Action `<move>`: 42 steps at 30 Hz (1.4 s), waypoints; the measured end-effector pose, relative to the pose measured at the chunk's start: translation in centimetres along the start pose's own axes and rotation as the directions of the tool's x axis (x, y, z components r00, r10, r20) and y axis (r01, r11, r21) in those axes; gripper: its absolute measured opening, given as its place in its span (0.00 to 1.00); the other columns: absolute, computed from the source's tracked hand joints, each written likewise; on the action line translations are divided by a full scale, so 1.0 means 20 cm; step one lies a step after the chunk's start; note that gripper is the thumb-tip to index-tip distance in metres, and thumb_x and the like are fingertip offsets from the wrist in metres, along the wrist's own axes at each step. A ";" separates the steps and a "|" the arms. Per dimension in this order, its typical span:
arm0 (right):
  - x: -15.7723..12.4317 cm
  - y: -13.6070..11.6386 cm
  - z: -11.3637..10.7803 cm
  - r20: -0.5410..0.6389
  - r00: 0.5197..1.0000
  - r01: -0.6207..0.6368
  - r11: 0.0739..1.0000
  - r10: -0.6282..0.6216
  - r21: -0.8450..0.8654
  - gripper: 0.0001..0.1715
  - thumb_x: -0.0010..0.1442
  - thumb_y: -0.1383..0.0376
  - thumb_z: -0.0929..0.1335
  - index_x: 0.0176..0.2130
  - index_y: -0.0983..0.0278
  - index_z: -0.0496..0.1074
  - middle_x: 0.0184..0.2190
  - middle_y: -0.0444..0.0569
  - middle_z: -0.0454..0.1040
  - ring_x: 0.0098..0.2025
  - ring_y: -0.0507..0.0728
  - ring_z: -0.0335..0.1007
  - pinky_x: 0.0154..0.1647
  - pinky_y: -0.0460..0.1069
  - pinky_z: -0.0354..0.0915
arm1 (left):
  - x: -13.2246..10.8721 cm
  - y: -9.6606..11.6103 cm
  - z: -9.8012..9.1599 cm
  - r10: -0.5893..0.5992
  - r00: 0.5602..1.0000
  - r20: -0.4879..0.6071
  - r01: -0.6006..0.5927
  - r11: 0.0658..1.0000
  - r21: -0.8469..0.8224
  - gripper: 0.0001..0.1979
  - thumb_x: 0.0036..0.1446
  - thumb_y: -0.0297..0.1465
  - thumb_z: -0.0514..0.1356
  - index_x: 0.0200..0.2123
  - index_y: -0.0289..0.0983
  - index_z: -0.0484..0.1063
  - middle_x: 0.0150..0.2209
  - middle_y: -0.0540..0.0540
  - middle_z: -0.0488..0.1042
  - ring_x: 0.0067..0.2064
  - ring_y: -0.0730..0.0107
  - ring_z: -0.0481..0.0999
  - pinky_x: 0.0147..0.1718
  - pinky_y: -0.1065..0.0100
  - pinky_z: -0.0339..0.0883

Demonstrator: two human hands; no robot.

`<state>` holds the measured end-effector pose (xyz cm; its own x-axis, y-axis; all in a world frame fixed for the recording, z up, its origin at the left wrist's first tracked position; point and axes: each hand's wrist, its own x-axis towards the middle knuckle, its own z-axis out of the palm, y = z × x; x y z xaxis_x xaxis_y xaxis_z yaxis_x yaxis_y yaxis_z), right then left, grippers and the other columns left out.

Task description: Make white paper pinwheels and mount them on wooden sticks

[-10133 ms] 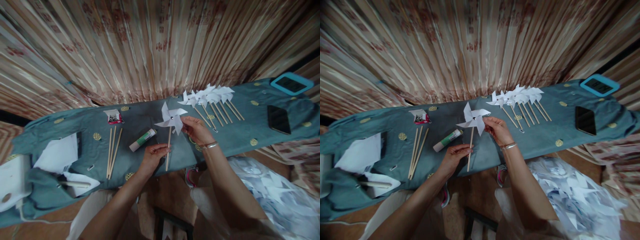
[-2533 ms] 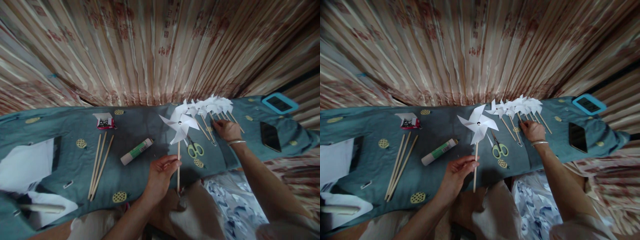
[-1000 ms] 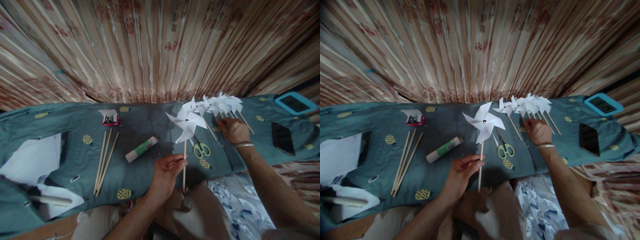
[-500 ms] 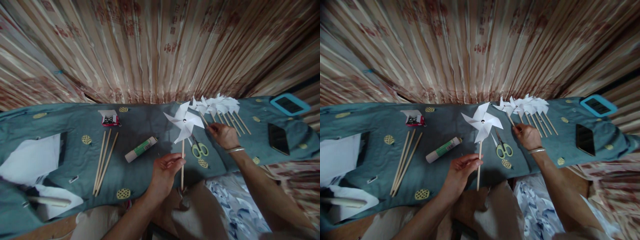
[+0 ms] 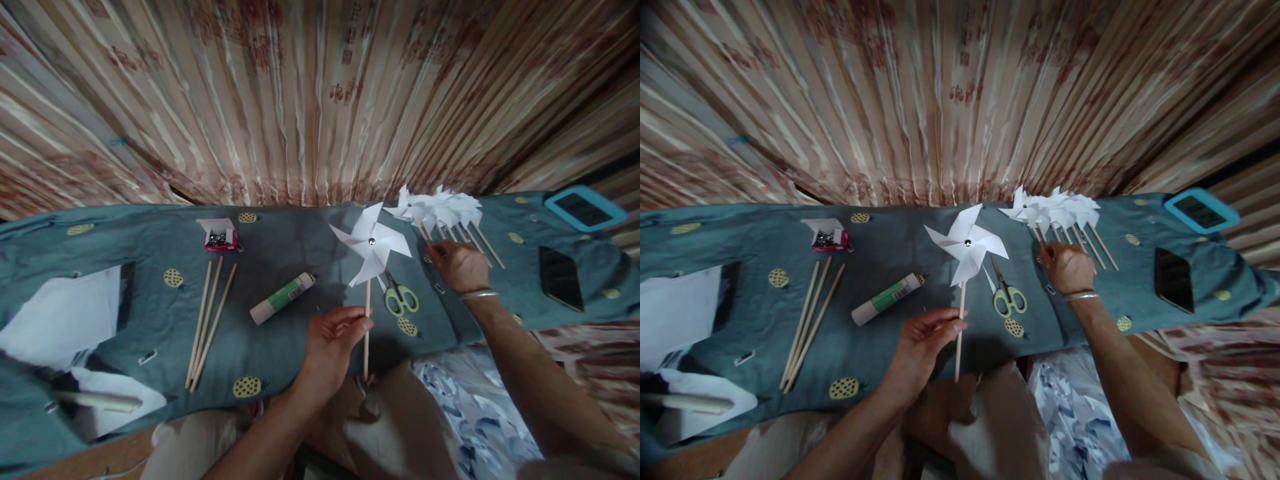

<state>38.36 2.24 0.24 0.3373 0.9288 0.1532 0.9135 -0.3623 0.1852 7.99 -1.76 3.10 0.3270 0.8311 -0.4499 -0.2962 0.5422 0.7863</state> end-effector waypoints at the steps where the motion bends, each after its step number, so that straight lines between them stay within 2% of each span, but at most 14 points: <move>1: 0.00 0.00 0.01 0.012 1.000 0.000 1.000 0.000 -0.001 0.20 0.66 0.56 0.63 0.40 0.66 0.79 0.33 0.60 0.81 0.36 0.65 0.76 0.31 0.52 0.57 | 0.00 0.00 0.00 0.005 1.000 0.002 -0.005 1.000 0.009 0.08 0.39 0.36 0.70 0.25 0.38 0.83 0.25 0.46 0.79 0.29 0.69 0.71 0.33 0.68 0.65; 6: 0.02 0.01 0.05 0.029 0.999 -0.021 0.999 0.020 0.034 0.20 0.66 0.56 0.63 0.38 0.66 0.79 0.32 0.60 0.81 0.33 0.63 0.75 0.31 0.52 0.57 | 0.00 0.00 0.00 -0.003 1.000 0.006 0.003 1.000 -0.002 0.08 0.39 0.35 0.70 0.26 0.38 0.83 0.26 0.46 0.79 0.30 0.68 0.72 0.35 0.67 0.67; 10: 0.00 0.00 0.01 0.004 1.000 -0.016 0.998 0.016 0.063 0.20 0.66 0.55 0.63 0.40 0.65 0.78 0.34 0.61 0.80 0.37 0.65 0.75 0.35 0.54 0.62 | 0.00 0.00 0.00 -0.005 1.000 0.006 0.005 1.000 0.016 0.08 0.39 0.35 0.70 0.25 0.38 0.83 0.25 0.46 0.78 0.30 0.68 0.71 0.33 0.67 0.66; 13: -0.09 -0.05 -0.08 -0.043 0.999 0.016 0.988 -0.009 0.156 0.20 0.67 0.55 0.61 0.42 0.64 0.77 0.37 0.61 0.81 0.42 0.66 0.76 0.39 0.55 0.66 | 0.00 -0.01 0.00 -0.003 1.000 -0.003 0.003 1.000 0.014 0.08 0.39 0.35 0.70 0.26 0.38 0.83 0.25 0.47 0.78 0.29 0.69 0.70 0.32 0.68 0.64; 14: -0.14 -0.08 -0.11 -0.075 0.997 0.039 0.958 -0.019 0.283 0.21 0.67 0.56 0.62 0.42 0.65 0.78 0.37 0.61 0.81 0.41 0.66 0.76 0.40 0.56 0.67 | 0.00 -0.01 0.00 -0.003 1.000 -0.005 0.003 1.000 0.011 0.08 0.39 0.35 0.70 0.26 0.38 0.84 0.25 0.47 0.78 0.29 0.70 0.70 0.32 0.69 0.63; 16: -0.27 -0.16 -0.19 -0.092 0.995 0.078 0.925 -0.047 0.371 0.21 0.67 0.52 0.61 0.39 0.61 0.78 0.36 0.55 0.81 0.37 0.63 0.77 0.39 0.54 0.69 | 0.01 -0.01 0.00 -0.005 1.000 -0.002 0.005 1.000 0.003 0.09 0.39 0.35 0.70 0.27 0.38 0.84 0.25 0.47 0.78 0.29 0.70 0.70 0.32 0.69 0.63; 19: -0.49 -0.30 -0.31 -0.025 0.997 0.066 0.709 -0.069 0.702 0.18 0.63 0.50 0.65 0.35 0.57 0.78 0.33 0.48 0.81 0.32 0.60 0.76 0.38 0.54 0.71 | 0.01 -0.02 0.00 -0.008 1.000 -0.002 0.008 1.000 0.002 0.10 0.39 0.35 0.70 0.28 0.37 0.84 0.25 0.47 0.78 0.29 0.70 0.70 0.32 0.69 0.63; 22: -0.66 -0.41 -0.39 0.055 0.994 0.002 0.519 -0.095 0.855 0.15 0.60 0.50 0.68 0.32 0.56 0.78 0.28 0.45 0.80 0.29 0.58 0.76 0.32 0.51 0.71 | 0.00 -0.02 -0.01 0.007 1.000 0.001 -0.007 1.000 0.011 0.11 0.40 0.35 0.71 0.29 0.37 0.84 0.25 0.47 0.78 0.29 0.70 0.70 0.32 0.69 0.64; 26: -0.79 -0.50 -0.44 0.135 0.980 -0.065 0.401 -0.149 0.914 0.15 0.60 0.51 0.69 0.30 0.57 0.78 0.26 0.44 0.79 0.27 0.56 0.74 0.29 0.48 0.69 | -0.01 -0.02 0.00 0.009 1.000 0.026 -0.010 1.000 0.000 0.10 0.41 0.34 0.70 0.29 0.38 0.84 0.27 0.46 0.80 0.31 0.69 0.73 0.34 0.68 0.67; 34: -0.86 -0.56 -0.36 0.262 0.956 -0.221 0.265 -0.134 0.939 0.14 0.59 0.54 0.71 0.30 0.61 0.78 0.25 0.44 0.78 0.26 0.52 0.71 0.28 0.44 0.67 | 0.00 -0.06 0.01 -0.023 0.998 0.066 0.027 0.998 -0.056 0.11 0.38 0.34 0.70 0.29 0.37 0.84 0.27 0.46 0.80 0.30 0.69 0.75 0.34 0.68 0.69; 38: -0.86 -0.55 -0.37 0.269 0.953 -0.230 0.244 -0.137 0.942 0.14 0.59 0.54 0.71 0.30 0.62 0.78 0.25 0.45 0.78 0.27 0.52 0.72 0.29 0.45 0.68 | 0.00 -0.09 0.02 -0.018 0.997 0.078 0.023 0.998 -0.064 0.10 0.39 0.33 0.71 0.29 0.36 0.83 0.26 0.46 0.79 0.30 0.69 0.75 0.34 0.68 0.69; 42: -0.80 -0.49 -0.39 0.216 0.969 -0.171 0.311 -0.118 0.935 0.14 0.58 0.55 0.70 0.30 0.62 0.78 0.24 0.44 0.77 0.26 0.52 0.71 0.28 0.45 0.67 | -0.01 -0.10 0.02 0.034 0.996 0.087 -0.025 0.994 -0.108 0.11 0.40 0.31 0.71 0.32 0.38 0.84 0.30 0.47 0.79 0.33 0.70 0.75 0.36 0.70 0.70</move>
<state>22.13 -9.68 3.57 0.2687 0.9596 -0.0832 0.4388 -0.1988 -0.8763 8.85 -3.07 1.74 0.3938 0.8352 -0.3839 -0.3997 0.5317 0.7467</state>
